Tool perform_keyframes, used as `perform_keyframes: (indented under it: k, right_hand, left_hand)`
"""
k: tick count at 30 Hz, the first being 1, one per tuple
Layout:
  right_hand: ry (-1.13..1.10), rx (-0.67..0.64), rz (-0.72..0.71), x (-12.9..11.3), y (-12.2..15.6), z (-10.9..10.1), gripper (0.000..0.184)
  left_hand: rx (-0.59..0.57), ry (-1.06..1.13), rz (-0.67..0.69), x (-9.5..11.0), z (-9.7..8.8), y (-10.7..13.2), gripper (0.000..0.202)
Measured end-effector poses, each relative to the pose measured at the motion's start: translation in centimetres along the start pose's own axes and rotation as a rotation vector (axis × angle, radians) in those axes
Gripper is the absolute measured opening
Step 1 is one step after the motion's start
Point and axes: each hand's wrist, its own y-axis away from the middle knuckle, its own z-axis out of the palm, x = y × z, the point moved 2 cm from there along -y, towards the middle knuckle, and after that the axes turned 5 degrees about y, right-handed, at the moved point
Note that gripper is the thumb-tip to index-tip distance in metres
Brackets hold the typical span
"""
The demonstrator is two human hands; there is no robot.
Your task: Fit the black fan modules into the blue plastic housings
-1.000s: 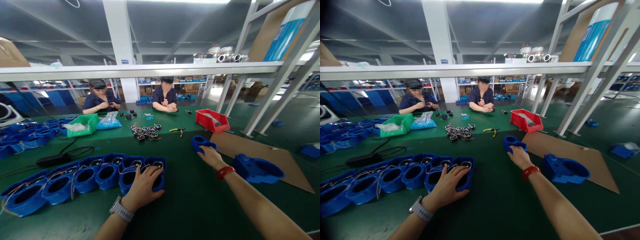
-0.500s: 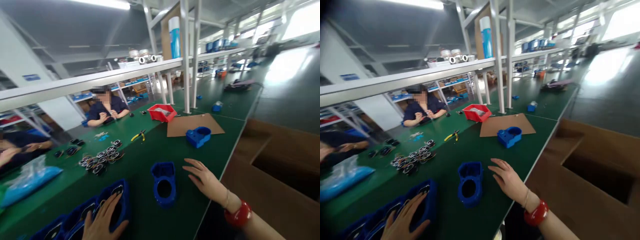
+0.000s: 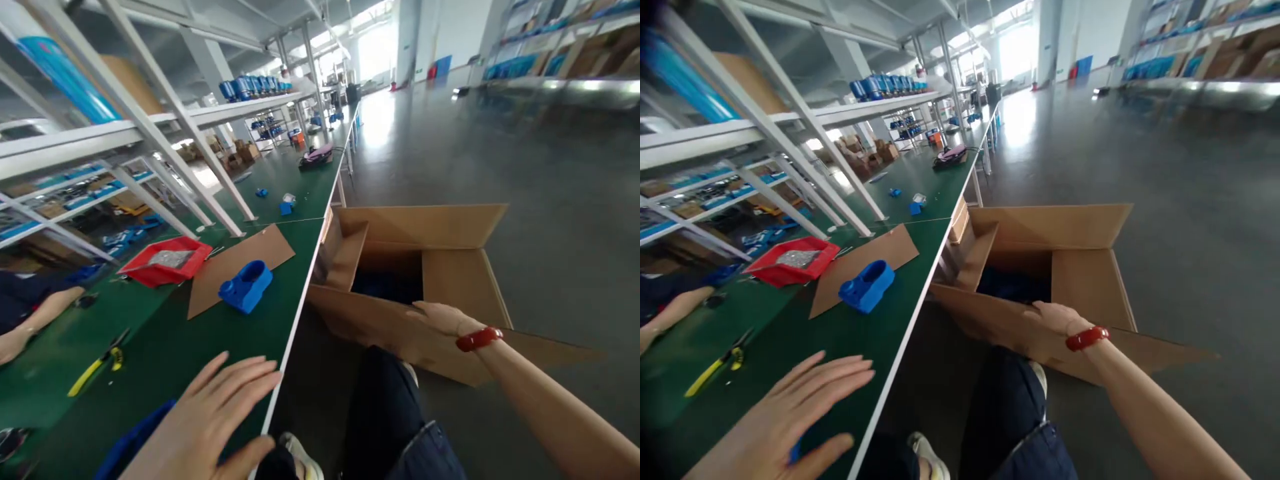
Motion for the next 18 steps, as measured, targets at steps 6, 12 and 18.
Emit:
perform_keyframes:
  k: [6, 12, 18]
  right_hand:
    - [-0.167, -0.239, -0.158, 4.1, -1.8, 1.1, 0.063]
    - [-0.284, -0.105, -0.131, 8.4, -10.9, 1.9, 0.052]
    - [-0.261, -0.135, 0.018, 13.2, -19.5, 9.1, 0.03]
  left_hand:
    - [-0.362, 0.188, 0.143, 5.6, 11.9, -21.4, 0.071]
    - [-0.723, 0.252, 0.182, 3.4, 23.7, -28.6, 0.073]
    - [-0.859, 0.439, 0.337, 1.0, 23.7, -34.7, 0.043]
